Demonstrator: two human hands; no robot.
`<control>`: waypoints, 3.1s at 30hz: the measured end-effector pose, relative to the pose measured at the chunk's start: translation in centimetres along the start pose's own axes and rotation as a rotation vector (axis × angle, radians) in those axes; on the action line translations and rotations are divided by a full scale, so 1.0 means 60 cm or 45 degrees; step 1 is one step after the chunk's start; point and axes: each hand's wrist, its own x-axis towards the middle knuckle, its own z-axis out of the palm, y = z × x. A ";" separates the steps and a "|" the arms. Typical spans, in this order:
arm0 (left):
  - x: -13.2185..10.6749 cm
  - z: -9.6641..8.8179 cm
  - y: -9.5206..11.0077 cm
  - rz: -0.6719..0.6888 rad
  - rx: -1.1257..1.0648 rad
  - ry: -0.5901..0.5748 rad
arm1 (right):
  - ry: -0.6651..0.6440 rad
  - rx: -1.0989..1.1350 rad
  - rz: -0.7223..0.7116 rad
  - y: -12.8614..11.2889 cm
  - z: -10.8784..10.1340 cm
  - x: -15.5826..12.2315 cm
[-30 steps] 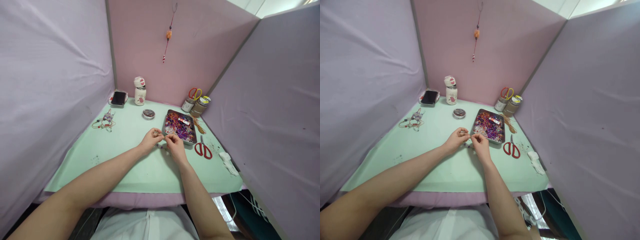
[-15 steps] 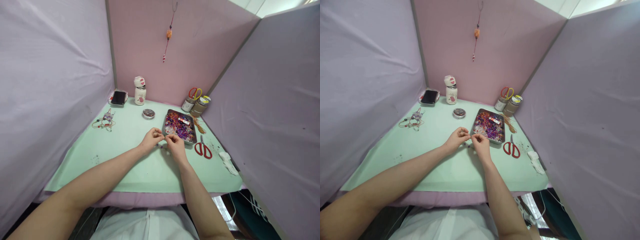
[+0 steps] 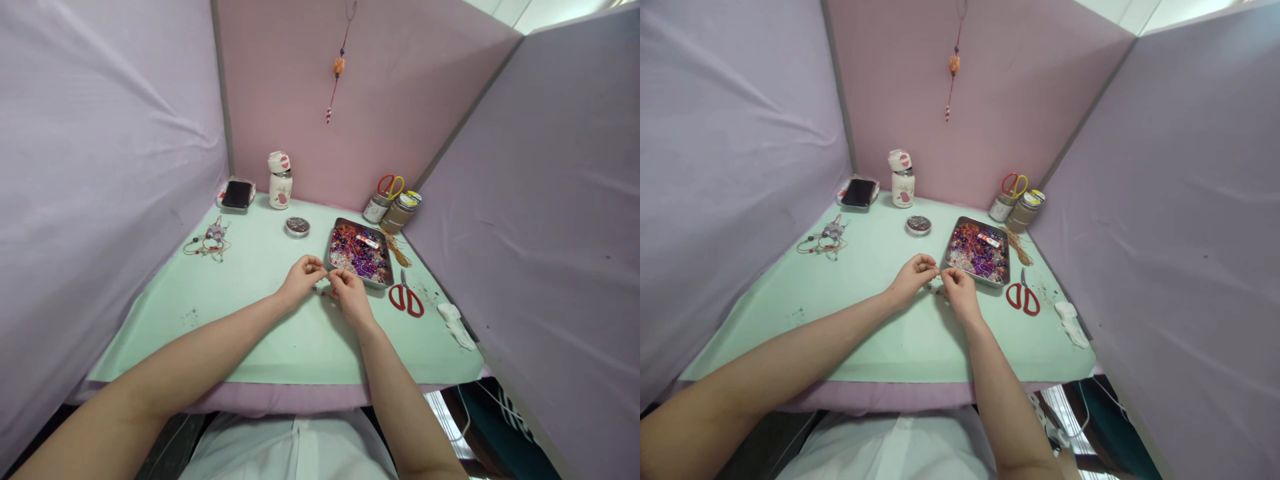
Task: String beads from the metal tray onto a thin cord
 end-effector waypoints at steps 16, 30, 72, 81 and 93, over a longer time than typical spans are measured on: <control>-0.004 -0.007 0.004 0.315 0.508 -0.126 | -0.086 0.129 0.095 -0.003 0.001 -0.001; 0.001 -0.003 -0.002 0.154 0.400 -0.051 | -0.065 0.068 0.050 0.001 0.000 0.000; -0.005 0.000 -0.003 0.174 0.449 -0.008 | 0.121 -0.355 -0.224 0.020 -0.001 0.004; -0.007 0.010 0.004 0.040 0.162 -0.022 | 0.182 -0.501 -0.452 0.010 0.000 0.001; -0.005 0.010 -0.003 -0.059 0.020 -0.067 | 0.182 -0.635 -0.559 0.001 0.004 -0.006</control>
